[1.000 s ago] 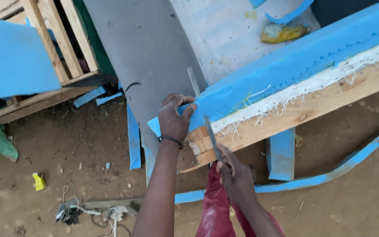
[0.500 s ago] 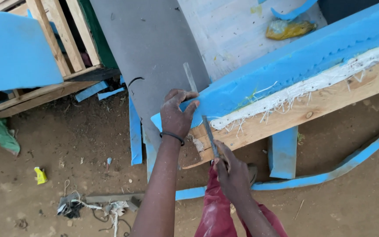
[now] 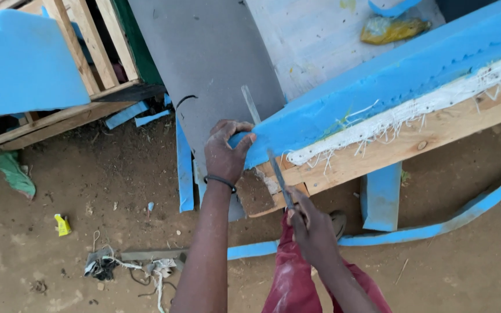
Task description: The person measures and marks a large piece of dark gray foam using a tape measure and a knife. They then use a hand saw to cut a strip of blue foam attached to a wooden frame, removing the excess material.
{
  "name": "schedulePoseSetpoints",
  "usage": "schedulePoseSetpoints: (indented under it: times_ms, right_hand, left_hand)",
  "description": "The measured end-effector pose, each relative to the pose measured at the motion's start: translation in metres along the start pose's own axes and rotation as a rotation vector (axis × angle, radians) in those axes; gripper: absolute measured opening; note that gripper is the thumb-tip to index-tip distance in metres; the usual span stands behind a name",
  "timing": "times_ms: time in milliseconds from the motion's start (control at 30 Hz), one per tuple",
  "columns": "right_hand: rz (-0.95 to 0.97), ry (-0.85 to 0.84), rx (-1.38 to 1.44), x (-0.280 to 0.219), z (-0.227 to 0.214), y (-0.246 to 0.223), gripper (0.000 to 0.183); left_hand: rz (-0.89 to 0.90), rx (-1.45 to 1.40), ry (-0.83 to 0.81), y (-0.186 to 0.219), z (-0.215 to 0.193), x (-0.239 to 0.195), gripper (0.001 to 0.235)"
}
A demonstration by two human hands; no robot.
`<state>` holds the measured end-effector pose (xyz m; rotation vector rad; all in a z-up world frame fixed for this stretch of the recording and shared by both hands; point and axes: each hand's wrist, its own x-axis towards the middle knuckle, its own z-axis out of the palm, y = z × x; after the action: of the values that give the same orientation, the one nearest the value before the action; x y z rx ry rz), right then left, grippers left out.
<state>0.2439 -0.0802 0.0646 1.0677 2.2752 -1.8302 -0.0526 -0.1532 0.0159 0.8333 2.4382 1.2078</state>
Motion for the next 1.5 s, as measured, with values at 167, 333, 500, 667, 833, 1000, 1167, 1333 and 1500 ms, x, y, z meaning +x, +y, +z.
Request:
schedulePoseSetpoints:
  times_ms: [167, 333, 500, 667, 833, 1000, 1167, 1333, 1500]
  right_hand:
    - [0.18, -0.085, 0.082, -0.055, -0.009, 0.005, 0.065]
    - [0.247, -0.095, -0.03, -0.039, 0.0, 0.01, 0.065]
    - [-0.138, 0.062, -0.057, 0.006, 0.019, 0.004, 0.058]
    - [0.079, -0.094, -0.011, -0.055, 0.0, 0.012, 0.066]
    - [0.157, -0.106, 0.003, -0.043, 0.008, 0.013, 0.066]
    - [-0.212, 0.059, -0.061, 0.014, 0.031, -0.012, 0.061]
    - [-0.014, 0.012, -0.138, -0.042, 0.03, 0.001, 0.064]
    - [0.082, -0.03, -0.137, -0.048, 0.034, 0.006, 0.061]
    - [-0.182, 0.089, -0.163, -0.009, 0.049, -0.024, 0.059]
  left_hand:
    - [-0.04, -0.05, 0.041, 0.0, 0.003, 0.003, 0.021]
    - [0.0, -0.094, 0.079, 0.0, 0.004, 0.004, 0.02]
    - [-0.024, -0.077, 0.07, 0.005, -0.002, 0.003, 0.018]
    - [-0.158, -0.211, -0.045, 0.02, -0.024, 0.014, 0.015]
    - [-0.131, -0.009, -0.099, -0.013, -0.041, 0.012, 0.028]
    - [-0.132, 0.03, -0.028, -0.015, -0.035, 0.004, 0.024]
    - [-0.108, 0.047, -0.008, -0.01, -0.033, 0.005, 0.009]
    - [-0.107, 0.019, -0.017, -0.011, -0.034, 0.005, 0.013]
    - [-0.118, 0.031, -0.03, -0.009, -0.039, 0.0, 0.018]
